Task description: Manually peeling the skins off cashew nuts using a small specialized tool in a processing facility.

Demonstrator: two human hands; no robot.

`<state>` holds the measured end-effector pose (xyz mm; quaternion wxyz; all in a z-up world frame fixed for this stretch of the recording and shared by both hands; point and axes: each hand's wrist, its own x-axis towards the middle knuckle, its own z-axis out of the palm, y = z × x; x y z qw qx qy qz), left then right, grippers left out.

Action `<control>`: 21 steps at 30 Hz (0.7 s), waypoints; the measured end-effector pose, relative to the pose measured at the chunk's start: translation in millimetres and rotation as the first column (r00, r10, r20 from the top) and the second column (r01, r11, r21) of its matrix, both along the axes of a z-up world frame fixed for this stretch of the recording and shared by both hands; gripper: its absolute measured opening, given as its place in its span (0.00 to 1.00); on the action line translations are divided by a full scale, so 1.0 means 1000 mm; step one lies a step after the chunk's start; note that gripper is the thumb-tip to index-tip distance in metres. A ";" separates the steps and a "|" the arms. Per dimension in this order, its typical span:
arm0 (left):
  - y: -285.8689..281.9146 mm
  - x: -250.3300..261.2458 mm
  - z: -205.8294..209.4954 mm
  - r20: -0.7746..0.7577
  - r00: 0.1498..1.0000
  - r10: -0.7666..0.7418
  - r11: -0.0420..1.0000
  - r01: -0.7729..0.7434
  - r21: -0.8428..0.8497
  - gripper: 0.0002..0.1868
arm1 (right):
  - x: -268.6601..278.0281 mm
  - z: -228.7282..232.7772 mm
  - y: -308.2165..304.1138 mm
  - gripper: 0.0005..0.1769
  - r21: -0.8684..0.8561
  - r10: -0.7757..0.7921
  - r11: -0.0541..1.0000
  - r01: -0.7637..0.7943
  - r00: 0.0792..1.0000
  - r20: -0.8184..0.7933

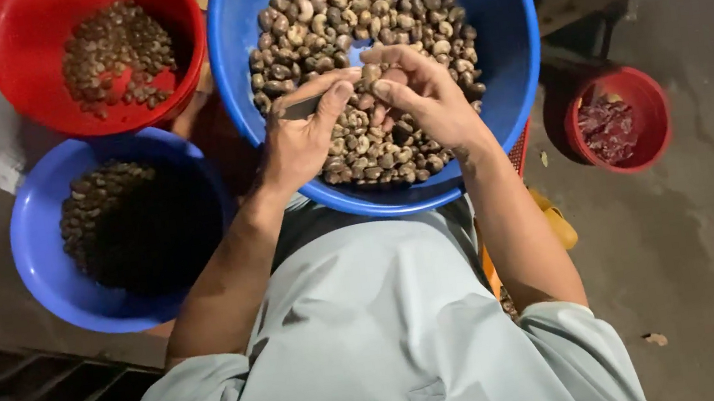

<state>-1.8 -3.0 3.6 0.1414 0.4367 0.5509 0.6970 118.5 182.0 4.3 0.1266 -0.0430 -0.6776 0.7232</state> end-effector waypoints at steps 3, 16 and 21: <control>0.001 0.001 0.001 0.020 0.999 -0.046 0.999 0.046 0.027 0.15 | 0.002 0.002 -0.001 0.23 0.032 0.008 0.999 -0.006 0.999 -0.037; 0.000 -0.001 0.009 0.001 0.998 -0.056 0.998 0.056 0.028 0.12 | 0.003 -0.012 0.003 0.23 0.089 0.008 0.996 -0.001 0.996 -0.086; 0.006 -0.002 -0.005 -0.023 0.998 -0.057 0.995 0.059 0.075 0.10 | 0.003 -0.018 0.005 0.21 0.100 0.003 0.995 0.006 0.996 -0.091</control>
